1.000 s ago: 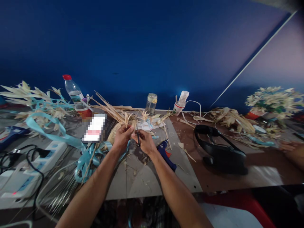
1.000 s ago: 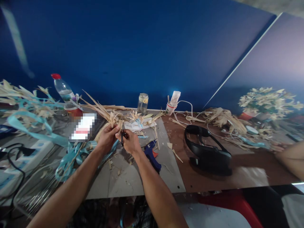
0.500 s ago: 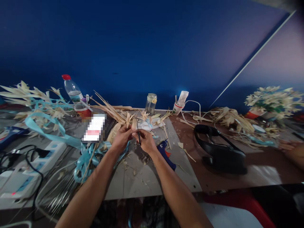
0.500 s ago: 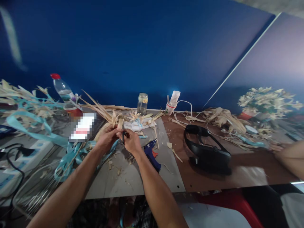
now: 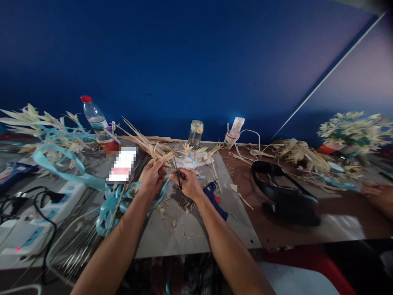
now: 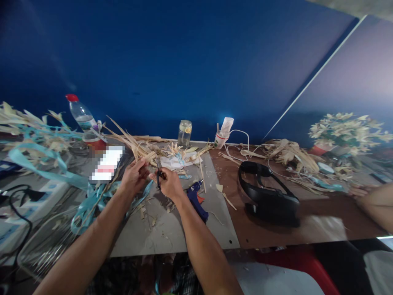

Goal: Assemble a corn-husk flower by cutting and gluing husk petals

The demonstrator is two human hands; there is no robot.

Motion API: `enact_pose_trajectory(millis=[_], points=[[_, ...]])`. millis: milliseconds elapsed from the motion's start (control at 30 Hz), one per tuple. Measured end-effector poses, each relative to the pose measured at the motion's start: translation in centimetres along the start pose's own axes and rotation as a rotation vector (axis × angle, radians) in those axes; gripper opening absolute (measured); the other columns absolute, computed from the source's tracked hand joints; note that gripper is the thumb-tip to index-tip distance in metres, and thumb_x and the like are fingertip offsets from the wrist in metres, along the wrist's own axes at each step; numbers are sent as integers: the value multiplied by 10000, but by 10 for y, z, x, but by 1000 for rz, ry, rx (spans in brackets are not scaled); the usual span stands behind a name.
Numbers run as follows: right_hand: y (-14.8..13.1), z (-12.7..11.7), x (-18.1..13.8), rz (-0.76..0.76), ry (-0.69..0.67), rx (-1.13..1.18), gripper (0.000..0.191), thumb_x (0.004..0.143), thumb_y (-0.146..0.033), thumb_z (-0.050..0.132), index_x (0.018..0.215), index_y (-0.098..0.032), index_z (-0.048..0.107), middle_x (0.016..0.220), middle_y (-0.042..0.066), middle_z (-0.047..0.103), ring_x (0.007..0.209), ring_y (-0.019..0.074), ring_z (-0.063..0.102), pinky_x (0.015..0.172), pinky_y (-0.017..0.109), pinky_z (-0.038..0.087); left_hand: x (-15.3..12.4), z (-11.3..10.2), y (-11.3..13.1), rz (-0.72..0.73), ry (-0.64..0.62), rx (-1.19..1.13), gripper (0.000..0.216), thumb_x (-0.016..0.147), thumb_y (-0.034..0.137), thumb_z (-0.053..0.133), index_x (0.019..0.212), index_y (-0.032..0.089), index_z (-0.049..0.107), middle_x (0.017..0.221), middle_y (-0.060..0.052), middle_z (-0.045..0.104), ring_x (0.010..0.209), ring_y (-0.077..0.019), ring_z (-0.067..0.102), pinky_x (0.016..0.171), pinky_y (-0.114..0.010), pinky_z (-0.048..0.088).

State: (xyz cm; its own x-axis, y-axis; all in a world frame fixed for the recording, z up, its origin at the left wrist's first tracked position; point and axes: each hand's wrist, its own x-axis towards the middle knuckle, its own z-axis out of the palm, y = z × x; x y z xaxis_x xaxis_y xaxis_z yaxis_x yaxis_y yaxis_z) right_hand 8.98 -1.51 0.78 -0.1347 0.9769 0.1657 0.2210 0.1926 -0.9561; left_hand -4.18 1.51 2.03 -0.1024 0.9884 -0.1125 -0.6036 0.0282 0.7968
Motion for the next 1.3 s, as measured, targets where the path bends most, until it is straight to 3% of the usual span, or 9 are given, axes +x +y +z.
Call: enact_pose_trajectory(millis=[167, 367, 600, 867, 1167, 1300], points=[[2, -2, -2, -65, -58, -38, 297, 727, -428, 585, 817, -146, 590, 553, -46, 410, 525, 83, 367, 485, 196, 294, 1, -1, 3, -12, 4, -94, 279, 596, 226, 736, 629, 148, 470, 509, 81, 450, 351, 6, 259, 367, -138, 267], [1, -4, -2, -38, -102, -8, 295, 723, -438, 594, 801, -155, 576, 526, -53, 382, 501, 84, 345, 469, 201, 267, 3, -5, 3, -10, -42, -181, 293, 638, 221, 721, 598, 151, 439, 485, 90, 393, 347, 5, 226, 370, -148, 246], [0, -6, 1, -10, -107, 74, 322, 735, -478, 577, 790, -161, 559, 502, -49, 428, 478, 85, 368, 481, 212, 293, 5, -10, 4, 4, -248, -271, 262, 669, 174, 696, 604, 158, 443, 431, 110, 276, 354, -12, 199, 395, -164, 269], [-3, -4, -1, -5, -116, 52, 323, 724, -484, 583, 779, -167, 564, 514, -50, 413, 484, 89, 367, 473, 215, 293, 6, -6, 0, 98, 29, -114, 292, 581, 245, 771, 674, 154, 510, 473, 100, 371, 357, -2, 264, 374, -161, 253], [6, -3, -2, -46, -123, -65, 317, 719, -432, 589, 846, -141, 608, 567, -39, 435, 529, 84, 372, 492, 194, 298, 10, -8, -2, 130, 130, -82, 306, 597, 274, 745, 635, 150, 468, 500, 84, 425, 363, -3, 285, 373, -163, 250], [7, -1, -2, -37, -125, -73, 324, 712, -430, 599, 854, -140, 616, 579, -41, 429, 531, 81, 358, 494, 195, 294, 7, -5, 0, 137, 107, -47, 316, 594, 247, 739, 594, 155, 437, 470, 94, 380, 358, -5, 270, 365, -166, 236]])
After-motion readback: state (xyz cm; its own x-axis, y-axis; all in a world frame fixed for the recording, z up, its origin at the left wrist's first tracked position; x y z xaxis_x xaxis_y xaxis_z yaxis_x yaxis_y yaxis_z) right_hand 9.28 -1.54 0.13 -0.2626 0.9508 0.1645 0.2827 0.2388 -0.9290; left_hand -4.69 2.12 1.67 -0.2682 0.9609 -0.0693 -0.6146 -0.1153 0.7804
